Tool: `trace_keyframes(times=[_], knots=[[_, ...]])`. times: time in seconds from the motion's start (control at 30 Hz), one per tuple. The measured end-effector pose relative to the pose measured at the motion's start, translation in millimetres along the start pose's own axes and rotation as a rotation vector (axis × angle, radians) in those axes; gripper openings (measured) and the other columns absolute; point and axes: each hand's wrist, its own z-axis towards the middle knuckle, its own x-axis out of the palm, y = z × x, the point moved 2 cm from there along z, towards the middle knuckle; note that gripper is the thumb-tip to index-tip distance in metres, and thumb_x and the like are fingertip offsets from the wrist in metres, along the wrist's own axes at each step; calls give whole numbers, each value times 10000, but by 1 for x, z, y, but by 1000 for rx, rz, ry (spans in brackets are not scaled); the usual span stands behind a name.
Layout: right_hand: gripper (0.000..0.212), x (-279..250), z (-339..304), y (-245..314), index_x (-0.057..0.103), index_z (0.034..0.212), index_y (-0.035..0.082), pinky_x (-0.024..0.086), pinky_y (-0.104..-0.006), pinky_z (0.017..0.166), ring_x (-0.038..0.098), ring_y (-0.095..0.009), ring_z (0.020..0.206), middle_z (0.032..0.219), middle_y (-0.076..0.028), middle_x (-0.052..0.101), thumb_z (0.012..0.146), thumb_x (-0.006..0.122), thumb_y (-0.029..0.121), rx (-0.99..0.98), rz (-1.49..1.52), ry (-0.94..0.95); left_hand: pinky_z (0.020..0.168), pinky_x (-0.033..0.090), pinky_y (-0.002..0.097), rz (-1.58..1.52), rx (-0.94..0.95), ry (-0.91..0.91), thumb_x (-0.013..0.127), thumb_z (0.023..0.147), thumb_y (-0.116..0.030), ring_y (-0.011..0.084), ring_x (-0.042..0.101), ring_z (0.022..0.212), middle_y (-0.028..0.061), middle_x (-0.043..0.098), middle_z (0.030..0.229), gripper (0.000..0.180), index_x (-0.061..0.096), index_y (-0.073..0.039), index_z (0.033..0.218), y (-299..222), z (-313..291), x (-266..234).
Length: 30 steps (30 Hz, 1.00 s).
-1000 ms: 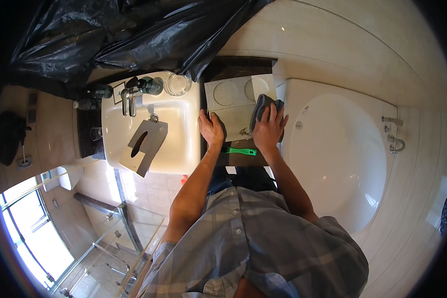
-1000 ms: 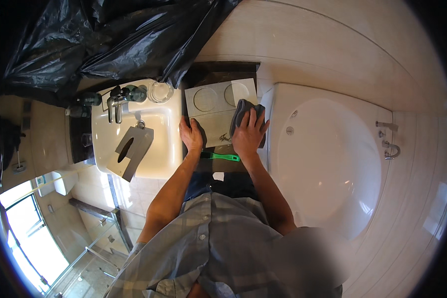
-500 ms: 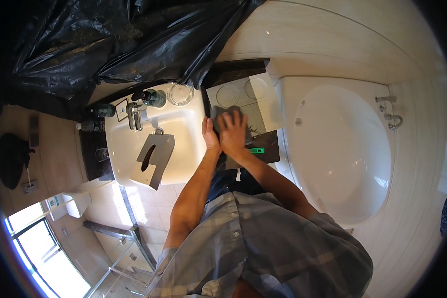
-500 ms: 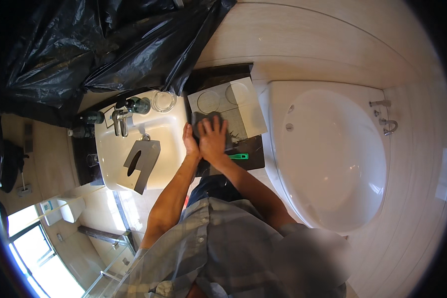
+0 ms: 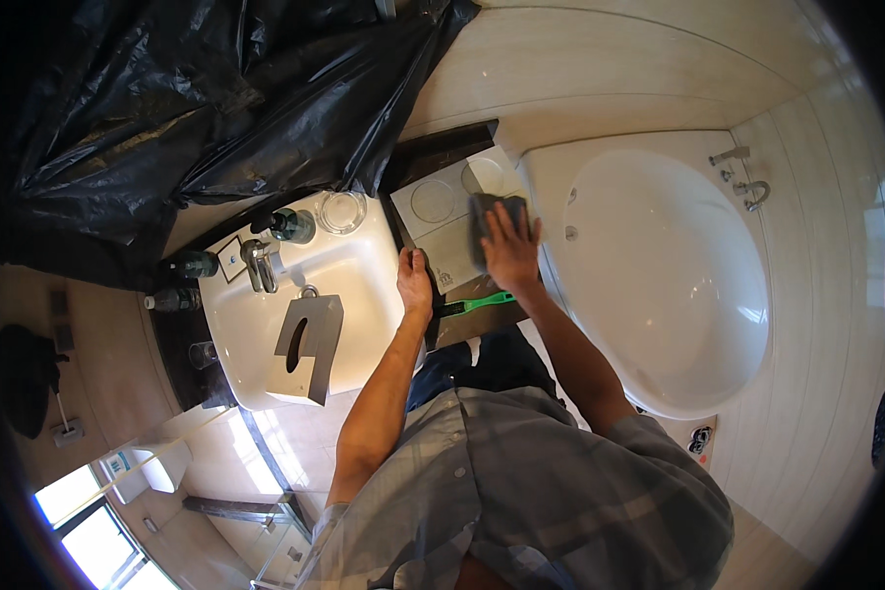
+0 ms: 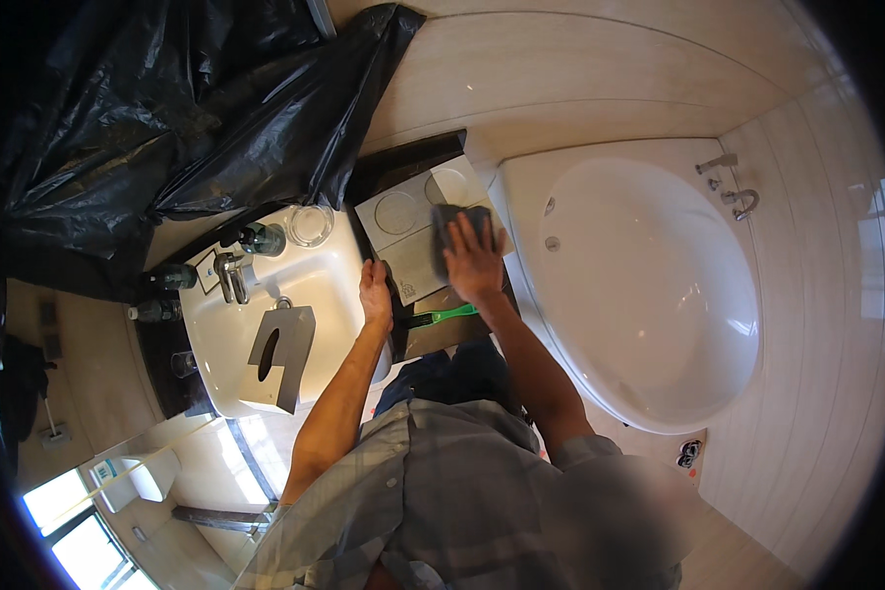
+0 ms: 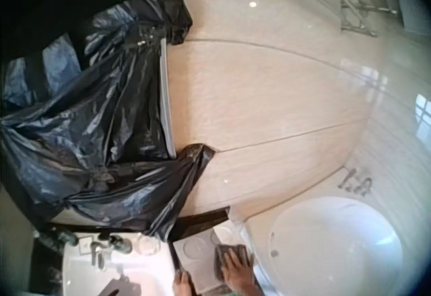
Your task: The person wipes the interior of a bathroom vanity drawer with a cloth, then removes and wipes a small rectangular box and a white plastic tray before placing them back inside. The person continues wiping the drawer interior and the items repeatedly.
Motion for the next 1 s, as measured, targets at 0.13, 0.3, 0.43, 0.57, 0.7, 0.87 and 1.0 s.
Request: trace_keyframes(times=[0.13,0.3,0.43,0.57,0.7,0.87,1.0], knots=[[556,0,9,-21,478,1432,107,177,-642,1134,282,-429,1422,1576,-54,317,952,518,384,184,-36,-74,1087,359,356,111,18,0,514,981,-443,332,470,1322,242,485,1432,681,411,56,1433,-5,-12,4],[570,5,-7,29,478,1420,65,199,-619,1137,313,-425,1408,1567,-102,329,934,554,352,26,27,-8,1077,373,428,237,36,-37,491,980,-424,435,479,1274,302,497,1375,658,442,85,1394,32,6,19],[565,-5,-15,41,502,1406,79,196,-620,1138,346,-400,1393,1554,-80,353,916,584,348,-182,103,8,1075,368,448,251,41,-99,480,977,-429,455,475,1262,322,498,1358,649,470,88,1369,21,9,25],[554,-12,-2,9,536,1373,74,212,-629,1124,358,-407,1382,1538,-85,379,885,631,320,-182,78,-13,1081,361,451,258,26,-180,476,978,-428,450,470,1269,321,505,1353,636,487,82,1358,15,18,30],[533,-12,14,-30,545,1369,86,213,-637,1119,377,-406,1372,1545,-68,372,895,618,319,-85,41,-56,1087,363,425,321,-21,-222,469,970,-471,432,469,1296,292,507,1379,676,455,51,1399,5,18,36],[410,1,25,-71,606,1275,66,397,-562,1012,543,-392,1204,1414,-139,521,955,556,317,92,193,-133,1093,355,433,387,-28,-287,454,956,-553,443,458,1306,292,503,1388,743,451,36,1409,-3,16,41],[396,72,32,-135,664,1032,38,471,-412,672,634,-231,730,886,-90,658,1004,499,397,731,1094,437,1018,406,480,480,7,-365,478,941,-575,456,531,1176,292,580,1251,741,486,29,1370,-1,13,48]])
